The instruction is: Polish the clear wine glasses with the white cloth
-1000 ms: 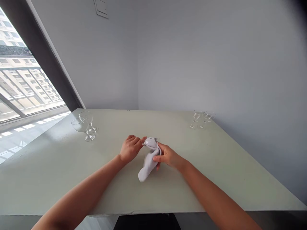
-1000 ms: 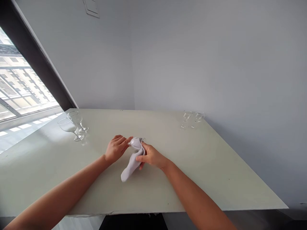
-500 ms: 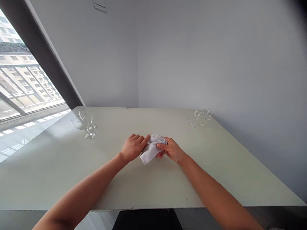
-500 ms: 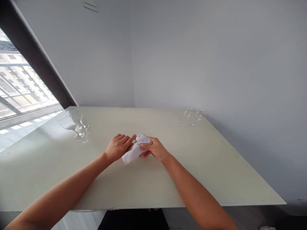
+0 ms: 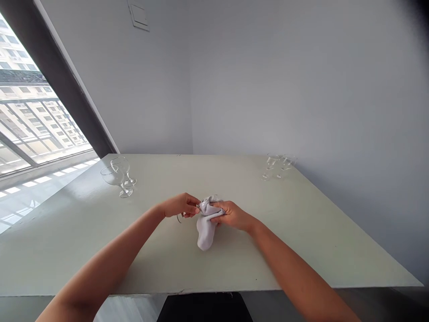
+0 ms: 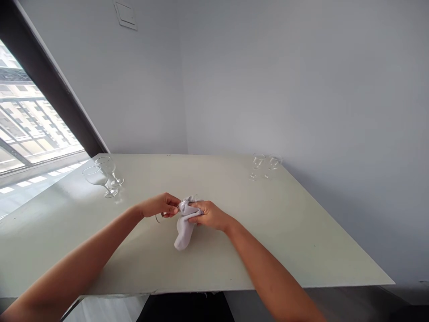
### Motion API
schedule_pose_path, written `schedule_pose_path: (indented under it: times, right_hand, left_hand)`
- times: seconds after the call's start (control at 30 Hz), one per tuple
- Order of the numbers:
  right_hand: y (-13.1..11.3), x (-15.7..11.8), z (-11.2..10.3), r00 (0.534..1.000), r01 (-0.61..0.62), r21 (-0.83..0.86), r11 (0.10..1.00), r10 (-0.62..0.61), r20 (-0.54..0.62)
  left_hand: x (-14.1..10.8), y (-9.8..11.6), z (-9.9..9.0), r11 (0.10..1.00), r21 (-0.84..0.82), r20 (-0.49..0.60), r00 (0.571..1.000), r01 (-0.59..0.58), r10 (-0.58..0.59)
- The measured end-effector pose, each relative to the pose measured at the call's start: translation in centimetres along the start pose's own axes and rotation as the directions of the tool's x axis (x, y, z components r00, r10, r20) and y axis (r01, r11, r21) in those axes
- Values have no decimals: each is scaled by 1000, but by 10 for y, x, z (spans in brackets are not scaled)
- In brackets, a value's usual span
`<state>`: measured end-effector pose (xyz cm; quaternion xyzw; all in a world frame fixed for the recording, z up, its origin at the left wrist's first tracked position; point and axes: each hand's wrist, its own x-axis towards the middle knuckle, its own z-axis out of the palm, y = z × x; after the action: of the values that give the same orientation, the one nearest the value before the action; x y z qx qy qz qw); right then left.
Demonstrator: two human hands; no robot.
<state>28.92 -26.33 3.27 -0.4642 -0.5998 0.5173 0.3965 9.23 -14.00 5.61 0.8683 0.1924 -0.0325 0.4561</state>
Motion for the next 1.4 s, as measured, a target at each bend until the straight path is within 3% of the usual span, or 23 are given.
schedule_pose_path:
  times: [0.07,0.1,0.17,0.23,0.33,0.5,0.63,0.7,0.77,0.83,0.9,0.93,0.97,1.03,1.1,1.13,1.2,1.23,1.3,1.4]
  right_hand:
    - [4,3,1,999,-11,42,999,12,-36]
    - [6,5,1,998,-10,75,997,14,-57]
    - [9,8,2,996,2,160,987,12,-86]
    - [9,9,4,996,15,261,965,10,-93]
    - [7,10,8,994,22,434,900,27,-105]
    - [7,11,15,991,-3,558,830,76,-108]
    - [5,7,17,994,8,359,933,30,-101]
    - [1,3,18,996,25,224,974,-6,-88]
    - [-3,-1,19,997,60,89,994,-54,-60]
    - [-5,-3,21,993,122,-26,992,-122,5]
    - [-4,-2,23,986,161,-54,986,-159,42]
    - [-2,-1,24,988,152,-21,988,-151,25]
    - [1,1,23,992,126,47,991,-125,-20]
    - [7,6,22,990,67,267,961,-31,-136]
    - [11,10,19,978,49,503,863,60,-198]
    - [12,12,18,976,48,593,804,88,-199]
    - [11,13,17,980,45,678,734,100,-174]
    - [9,12,17,984,44,677,735,86,-158]
    - [4,8,17,990,56,597,800,32,-135]
    - [-8,-2,17,992,108,318,942,-81,-98]
  left_hand:
    - [-1,-1,4,991,137,-143,990,-4,23]
    - [-1,-2,8,963,269,-255,964,-3,74]
    - [-1,-3,18,824,565,-406,880,32,245]
    - [-1,-3,26,638,765,-405,834,85,374]
    - [-1,-7,31,450,881,-354,836,147,420]
    - [1,-14,28,306,936,-314,805,174,503]
    - [-2,-11,22,381,923,-273,794,57,543]
    - [-7,-7,15,497,868,-268,829,-14,491]
    - [-13,-2,4,660,747,-226,906,-74,358]
    - [-19,4,-9,817,565,-53,983,-116,176]
    - [-22,8,-17,893,434,155,986,-118,55]
    - [-23,10,-19,892,437,181,983,-115,38]
    - [-23,13,-18,861,496,128,990,-111,54]
    - [-22,17,-10,701,711,-114,975,-55,193]
    - [-18,21,0,466,883,-262,875,48,407]
    - [-17,23,4,361,929,-261,831,78,491]
    - [-14,25,7,246,967,-203,793,70,574]
    - [-13,25,7,245,968,-188,788,49,586]
    - [-14,26,1,354,935,-214,804,4,555]
    - [-18,26,-14,700,711,-241,911,-68,333]
